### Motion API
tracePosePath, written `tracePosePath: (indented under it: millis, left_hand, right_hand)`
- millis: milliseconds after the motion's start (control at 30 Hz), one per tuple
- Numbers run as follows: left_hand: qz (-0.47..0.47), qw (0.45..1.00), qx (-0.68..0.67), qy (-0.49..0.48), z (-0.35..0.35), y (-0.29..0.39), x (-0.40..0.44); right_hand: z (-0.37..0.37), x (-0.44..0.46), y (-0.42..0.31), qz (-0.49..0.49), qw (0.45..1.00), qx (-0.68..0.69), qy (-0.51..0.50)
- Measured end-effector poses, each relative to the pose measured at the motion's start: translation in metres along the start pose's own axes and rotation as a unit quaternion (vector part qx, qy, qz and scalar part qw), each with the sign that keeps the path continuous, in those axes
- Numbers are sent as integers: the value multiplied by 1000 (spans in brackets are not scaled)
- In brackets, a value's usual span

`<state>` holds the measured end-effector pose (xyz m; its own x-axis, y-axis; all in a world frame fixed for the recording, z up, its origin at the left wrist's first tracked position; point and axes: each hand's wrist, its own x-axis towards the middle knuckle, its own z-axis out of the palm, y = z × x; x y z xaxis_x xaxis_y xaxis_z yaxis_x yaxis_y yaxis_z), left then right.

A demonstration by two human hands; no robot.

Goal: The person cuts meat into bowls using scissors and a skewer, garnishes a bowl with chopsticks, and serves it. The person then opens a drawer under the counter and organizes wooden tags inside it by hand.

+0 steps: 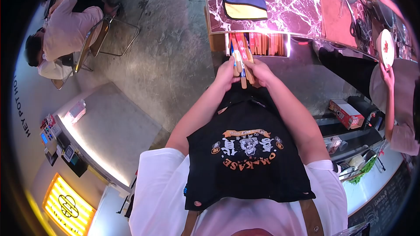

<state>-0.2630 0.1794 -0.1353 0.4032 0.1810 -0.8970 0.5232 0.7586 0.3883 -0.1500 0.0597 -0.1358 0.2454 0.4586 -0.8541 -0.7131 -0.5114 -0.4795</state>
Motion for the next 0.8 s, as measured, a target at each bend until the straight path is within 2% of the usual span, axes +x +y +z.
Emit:
tracePosePath:
  millis: [33,67,133,167,267,300,367,467,667,767,800]
  left_hand:
    - [4,1000,6,26,1,-4,17]
    - [77,990,114,38,-1,-13,32]
    - [220,919,321,58,8,-10,38]
    - [251,880,380,134,19,-17,36]
    - [256,860,423,125,28,-18,21]
    - [240,878,403,94,28,-17,18]
    - [202,910,361,33,21,-19,10]
    - [105,976,192,-18,13,-25,7]
    - [129,967,219,-24,3,-24,14]
    - [137,940,307,57,4,-22,14]
    - [113,960,250,48,3,-20,12]
  right_hand:
    - [3,3,-1,19,1000,-12,14]
    - [8,6,-3,29,999,-25,25]
    - [10,14,0,7,998,-33,53]
    - [11,17,2,-4,997,-37,67]
    - [-5,13,11,15,997,73,27]
    - [-7,8,11,27,993,119,8]
    - [-8,-3,13,40,993,113,-3]
    - [3,-13,11,34,995,94,6]
    - [13,-12,13,19,997,77,17]
    - [14,-14,14,-12,998,46,41]
    - [12,-12,17,-24,998,29,52]
